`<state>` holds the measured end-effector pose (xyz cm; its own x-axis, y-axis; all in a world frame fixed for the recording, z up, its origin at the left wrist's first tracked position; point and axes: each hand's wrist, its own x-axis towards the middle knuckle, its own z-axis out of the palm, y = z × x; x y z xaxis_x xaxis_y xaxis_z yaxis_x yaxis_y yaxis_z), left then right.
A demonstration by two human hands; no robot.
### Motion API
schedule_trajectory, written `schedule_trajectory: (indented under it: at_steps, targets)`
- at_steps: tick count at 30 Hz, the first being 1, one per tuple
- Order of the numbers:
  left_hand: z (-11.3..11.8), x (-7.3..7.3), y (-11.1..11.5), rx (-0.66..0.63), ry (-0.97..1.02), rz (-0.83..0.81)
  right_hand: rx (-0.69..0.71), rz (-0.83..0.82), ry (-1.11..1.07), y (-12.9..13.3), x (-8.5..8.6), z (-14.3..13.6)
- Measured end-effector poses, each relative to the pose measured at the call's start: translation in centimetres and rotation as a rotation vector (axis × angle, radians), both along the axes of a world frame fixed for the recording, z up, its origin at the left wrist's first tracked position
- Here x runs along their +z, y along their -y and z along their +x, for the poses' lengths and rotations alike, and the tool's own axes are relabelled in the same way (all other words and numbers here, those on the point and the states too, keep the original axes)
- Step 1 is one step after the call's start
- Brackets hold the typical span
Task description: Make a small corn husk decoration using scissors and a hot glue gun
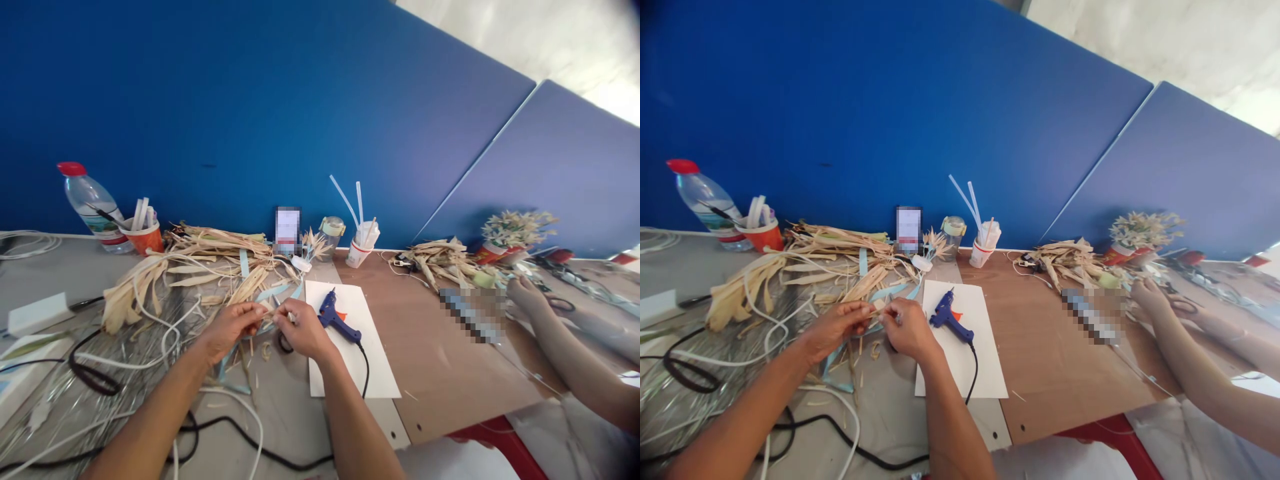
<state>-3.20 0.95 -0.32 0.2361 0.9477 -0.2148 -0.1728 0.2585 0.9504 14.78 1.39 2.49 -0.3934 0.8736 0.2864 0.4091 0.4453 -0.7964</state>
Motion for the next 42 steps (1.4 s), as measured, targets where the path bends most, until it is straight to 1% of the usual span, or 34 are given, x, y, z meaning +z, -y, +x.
schedule_trajectory:
  at_steps: [3,7,9,14,17,20,22,23,24,26,27,29,30,32,37,39,42]
  targets:
    - [-0.1,0.1,0.1,-0.092,-0.096,0.023,0.020,0.009,0.012,0.0,0.1,0.2]
    - [-0.1,0.2,0.2,-0.120,-0.158,0.054,0.020,0.013,0.005,-0.1,0.0,0.4]
    - [0.1,0.3,0.2,-0.107,-0.203,0.082,0.011,0.005,0.002,-0.1,-0.1,0.5]
    - [0.7,0.8,0.2,-0.024,-0.349,0.188,-0.007,-0.020,0.018,-0.1,-0.3,0.4]
    - [0.9,1.1,0.3,-0.007,-0.378,0.211,-0.009,-0.041,0.032,-0.2,-0.4,0.3]
    - [0.9,0.9,0.2,-0.008,-0.348,0.189,-0.064,-0.013,-0.031,-0.5,-0.5,0.4]
    - [0.7,0.5,0.1,0.035,-0.296,0.159,-0.137,0.014,-0.152,-0.7,-0.5,0.5]
    - [0.6,0.2,0.0,0.074,-0.252,0.140,-0.165,-0.004,-0.223,-0.8,-0.5,0.5]
    - [0.5,-0.1,-0.1,0.119,-0.195,0.117,-0.178,-0.051,-0.293,-0.8,-0.5,0.6]
    - [0.3,-0.5,-0.4,0.189,-0.051,0.065,-0.158,-0.186,-0.396,-0.8,-0.5,0.3]
    - [0.3,-0.6,-0.4,0.204,0.016,0.042,-0.132,-0.246,-0.423,-0.7,-0.6,0.1]
    - [0.4,-0.7,-0.4,0.208,0.104,0.011,-0.074,-0.309,-0.431,-0.4,-0.9,-0.6]
    - [0.5,-0.6,-0.4,0.210,0.120,0.004,-0.050,-0.321,-0.425,-0.2,-1.0,-1.0]
    - [0.9,-0.4,-0.1,0.214,0.127,0.002,-0.045,-0.352,-0.448,0.0,-1.4,-1.7]
    - [2.1,0.2,0.5,0.206,0.138,0.020,-0.185,-0.458,-0.612,-0.1,-2.3,-2.6]
    - [2.3,0.3,0.6,0.214,0.135,0.026,-0.214,-0.450,-0.616,-0.2,-2.4,-2.7]
    - [2.4,0.2,0.6,0.217,0.118,0.034,-0.242,-0.378,-0.532,-0.3,-2.3,-2.6]
